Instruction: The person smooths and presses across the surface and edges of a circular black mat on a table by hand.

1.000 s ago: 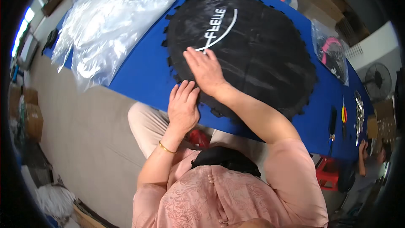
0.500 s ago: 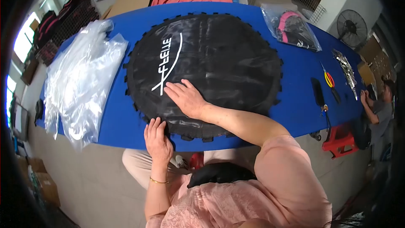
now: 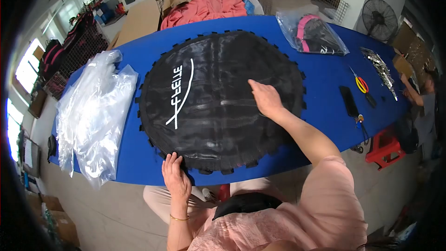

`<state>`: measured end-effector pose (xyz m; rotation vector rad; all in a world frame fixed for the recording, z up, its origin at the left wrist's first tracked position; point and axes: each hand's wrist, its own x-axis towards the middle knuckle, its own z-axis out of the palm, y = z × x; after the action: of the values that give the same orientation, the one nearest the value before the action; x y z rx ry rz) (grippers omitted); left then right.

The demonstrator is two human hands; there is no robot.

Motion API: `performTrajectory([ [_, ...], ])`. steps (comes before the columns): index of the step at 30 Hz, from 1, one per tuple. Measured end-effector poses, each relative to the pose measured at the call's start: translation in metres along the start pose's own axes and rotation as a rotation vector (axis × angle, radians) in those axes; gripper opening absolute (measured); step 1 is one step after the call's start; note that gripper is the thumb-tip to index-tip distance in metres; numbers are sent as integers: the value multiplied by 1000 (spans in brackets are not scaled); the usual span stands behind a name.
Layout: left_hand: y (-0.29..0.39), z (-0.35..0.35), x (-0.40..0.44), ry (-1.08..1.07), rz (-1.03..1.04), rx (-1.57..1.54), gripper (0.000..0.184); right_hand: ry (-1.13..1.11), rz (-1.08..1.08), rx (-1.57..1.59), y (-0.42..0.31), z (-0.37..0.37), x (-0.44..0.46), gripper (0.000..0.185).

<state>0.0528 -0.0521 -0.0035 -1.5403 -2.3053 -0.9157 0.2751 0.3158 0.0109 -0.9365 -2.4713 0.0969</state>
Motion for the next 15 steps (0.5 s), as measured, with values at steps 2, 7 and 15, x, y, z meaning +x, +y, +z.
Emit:
performTrajectory([
  [2, 0, -1, -1, -29, -60, -69, 31, 84, 75, 72, 14, 1, -11, 45],
  [7, 43, -9, -9, -49, -58, -81, 37, 180, 116, 162, 24, 11, -20, 43],
  [15, 56, 1, -8, -107, 40, 77, 36, 103, 282, 296, 13, -7, -11, 46],
])
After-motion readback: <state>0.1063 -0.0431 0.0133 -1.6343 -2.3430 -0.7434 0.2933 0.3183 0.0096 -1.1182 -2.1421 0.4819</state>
